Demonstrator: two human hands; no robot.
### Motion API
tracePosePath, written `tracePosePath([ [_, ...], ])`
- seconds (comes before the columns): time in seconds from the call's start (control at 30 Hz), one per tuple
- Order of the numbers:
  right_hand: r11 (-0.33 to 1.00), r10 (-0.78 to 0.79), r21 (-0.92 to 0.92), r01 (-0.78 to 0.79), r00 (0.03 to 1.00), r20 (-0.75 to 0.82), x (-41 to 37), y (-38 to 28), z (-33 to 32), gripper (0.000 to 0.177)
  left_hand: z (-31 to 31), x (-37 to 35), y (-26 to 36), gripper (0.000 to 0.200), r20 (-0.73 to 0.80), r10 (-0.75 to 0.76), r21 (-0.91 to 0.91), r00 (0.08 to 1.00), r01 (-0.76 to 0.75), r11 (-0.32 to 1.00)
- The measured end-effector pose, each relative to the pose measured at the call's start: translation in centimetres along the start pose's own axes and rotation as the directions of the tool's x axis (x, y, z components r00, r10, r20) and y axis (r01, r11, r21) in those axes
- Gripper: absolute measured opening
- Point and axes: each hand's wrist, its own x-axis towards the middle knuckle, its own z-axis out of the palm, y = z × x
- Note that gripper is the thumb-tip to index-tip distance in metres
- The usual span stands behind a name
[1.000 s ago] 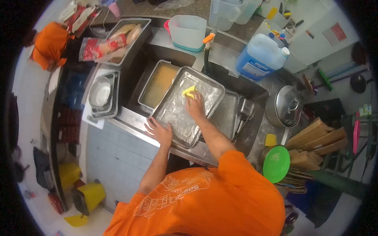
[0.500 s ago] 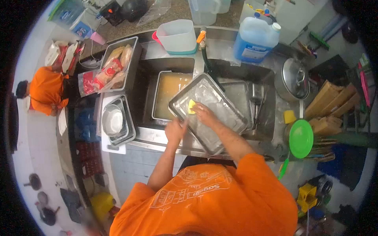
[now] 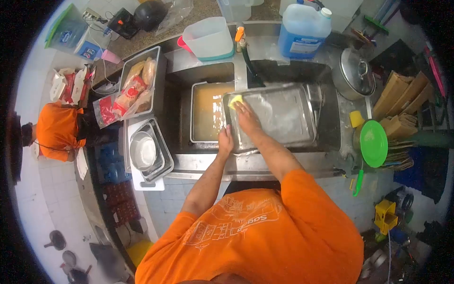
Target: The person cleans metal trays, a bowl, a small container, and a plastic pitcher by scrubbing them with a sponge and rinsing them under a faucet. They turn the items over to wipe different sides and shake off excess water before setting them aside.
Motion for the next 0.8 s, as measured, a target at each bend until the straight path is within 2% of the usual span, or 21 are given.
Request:
tracePosePath([
  [0.07, 0.997, 0.019, 0.073, -0.037, 0.972, 0.235, -2.6, 0.6, 1.8, 0.044, 0.8, -0.1, -0.4, 0.041, -0.101, 0.066, -0.043, 0.993, -0.07, 0.997],
  [0.13, 0.987, 0.017, 0.141, -0.083, 0.907, 0.42, -5.6, -1.4, -2.3, 0.044, 1.4, 0.5, -0.6, 0.041, -0.172, 0.098, -0.074, 0.98, -0.112, 0.991],
  [0.17, 0.984, -0.086, 0.177, -0.013, 0.839, 0.537, -6.2, -0.7, -3.4, 0.043, 1.5, 0.4, -0.8, 0.041, -0.184, 0.092, -0.082, 0.979, -0.109, 0.991],
  [0.23, 0.955, -0.283, 0.276, 0.111, 0.629, 0.724, -7.3, 0.8, -5.3, 0.043, 1.6, -0.5, 0.3, 0.041, -0.227, 0.049, -0.129, 0.973, -0.08, 0.988],
  [0.33, 0.917, -0.398, 0.258, 0.304, 0.646, 0.651, -7.2, 1.1, -6.7, 0.045, 1.5, -1.6, 1.1, 0.04, -0.21, 0.037, -0.099, 0.977, -0.059, 0.993],
  [0.37, 0.937, -0.349, 0.197, 0.289, 0.73, 0.587, -6.5, 1.8, -5.9, 0.045, 1.4, -1.9, 1.2, 0.038, -0.173, 0.006, -0.146, 0.985, -0.032, 0.989],
  [0.43, 0.968, -0.249, 0.09, 0.233, 0.867, 0.431, -4.9, 2.3, -3.7, 0.045, 1.7, -2.9, 1.8, 0.037, -0.219, 0.03, -0.103, 0.975, -0.053, 0.993],
  [0.5, 0.99, -0.116, -0.026, 0.139, 0.902, 0.415, -3.2, 1.3, -4.1, 0.046, 2.2, -4.5, 2.5, 0.035, -0.266, 0.054, -0.057, 0.962, -0.072, 0.996],
  [0.6, 0.982, 0.086, -0.188, -0.023, 0.938, 0.337, -2.6, 1.8, -4.5, 0.051, 2.8, -6.0, 1.3, 0.035, -0.276, -0.016, 0.029, 0.961, 0.025, 0.999],
  [0.63, 0.967, 0.147, -0.242, -0.075, 0.944, 0.296, -2.2, 2.7, -4.5, 0.054, 2.6, -6.6, 1.7, 0.035, -0.266, -0.06, -0.027, 0.962, 0.054, 0.998],
  [0.73, 0.785, 0.528, -0.437, -0.439, 0.843, 0.101, -2.9, 6.5, -4.0, 0.057, 2.0, -7.4, 2.5, 0.035, -0.239, -0.046, 0.023, 0.97, 0.053, 0.998],
  [0.8, 0.762, 0.611, -0.236, -0.602, 0.79, -0.041, -2.6, 6.7, -2.9, 0.057, 2.0, -7.3, 2.8, 0.033, -0.214, -0.02, 0.081, 0.977, 0.038, 0.996],
])
